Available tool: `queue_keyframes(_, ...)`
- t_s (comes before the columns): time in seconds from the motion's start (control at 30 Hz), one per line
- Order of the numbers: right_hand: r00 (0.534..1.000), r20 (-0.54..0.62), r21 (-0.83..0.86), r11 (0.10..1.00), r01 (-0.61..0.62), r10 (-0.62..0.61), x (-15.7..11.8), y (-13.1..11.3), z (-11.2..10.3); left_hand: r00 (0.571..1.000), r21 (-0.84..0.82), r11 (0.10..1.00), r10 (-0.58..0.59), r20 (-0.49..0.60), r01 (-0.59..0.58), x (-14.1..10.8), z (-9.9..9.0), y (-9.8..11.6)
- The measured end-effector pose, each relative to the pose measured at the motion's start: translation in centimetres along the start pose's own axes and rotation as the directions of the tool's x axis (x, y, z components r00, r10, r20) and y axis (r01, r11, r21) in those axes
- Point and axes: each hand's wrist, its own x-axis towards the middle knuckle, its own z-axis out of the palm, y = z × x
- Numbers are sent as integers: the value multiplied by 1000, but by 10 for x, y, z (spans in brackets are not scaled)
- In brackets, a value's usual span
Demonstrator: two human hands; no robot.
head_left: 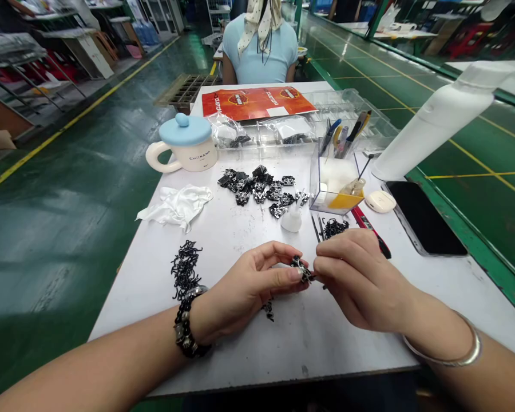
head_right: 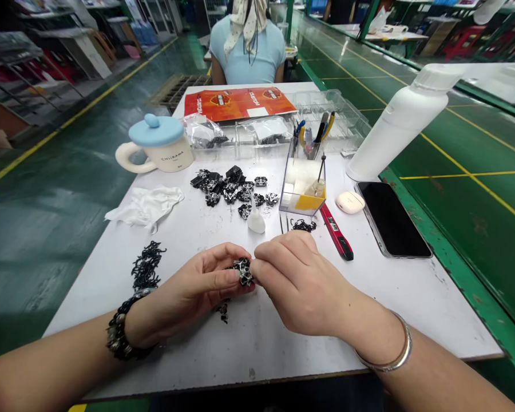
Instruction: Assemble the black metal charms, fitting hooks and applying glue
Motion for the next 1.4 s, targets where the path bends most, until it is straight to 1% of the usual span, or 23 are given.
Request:
queue_keyframes(0.13, 1000, 9, 67, 998, -18, 17, 2, 0, -2, 999, -11, 1000, -1, 33, 1, 0, 0, 0)
queue_keyframes(0.27, 998, -9, 152, 987, -56, 58, 2, -1, 0, 998, -28, 1000, 1, 59, 0, -1, -1, 0)
queue_keyframes(0.4, 994, -38, 250, 964, -88, 101, 2, -2, 2, 999, -47, 999, 6, 41, -4, -2, -1, 0)
queue_keyframes(0.5, 993, -38, 283, 955, -93, 108, 2, -2, 2, 1000, -64, 998, -2, 24, 3, -2, 1, 1)
queue_keyframes(0.67, 989, -80, 264, 960, -99, 124, 1, -2, 2, 1000, -125, 992, -12, 27, 15, -1, 3, 1)
queue_keyframes(0.83, 988, -99, 238, 967, -91, 117, -1, -2, 5, 999, -163, 986, -32, 44, 38, 0, 2, 2)
queue_keyframes(1.0, 990, -108, 219, 973, -70, 95, -1, -2, 5, 997, -154, 987, -43, 58, 52, -1, 1, 3)
queue_keyframes(1.13, 993, -78, 218, 973, -73, 92, 0, -3, 4, 998, -148, 988, -32, 52, 39, -1, 2, 2)
queue_keyframes(1.3, 992, -47, 237, 966, -106, 120, 1, -4, 3, 999, -126, 992, -18, 30, 21, -1, 3, 3)
queue_keyframes(1.4, 987, -76, 211, 970, -124, 142, 0, -5, 4, 1000, -116, 993, 2, 26, 1, -1, 3, 3)
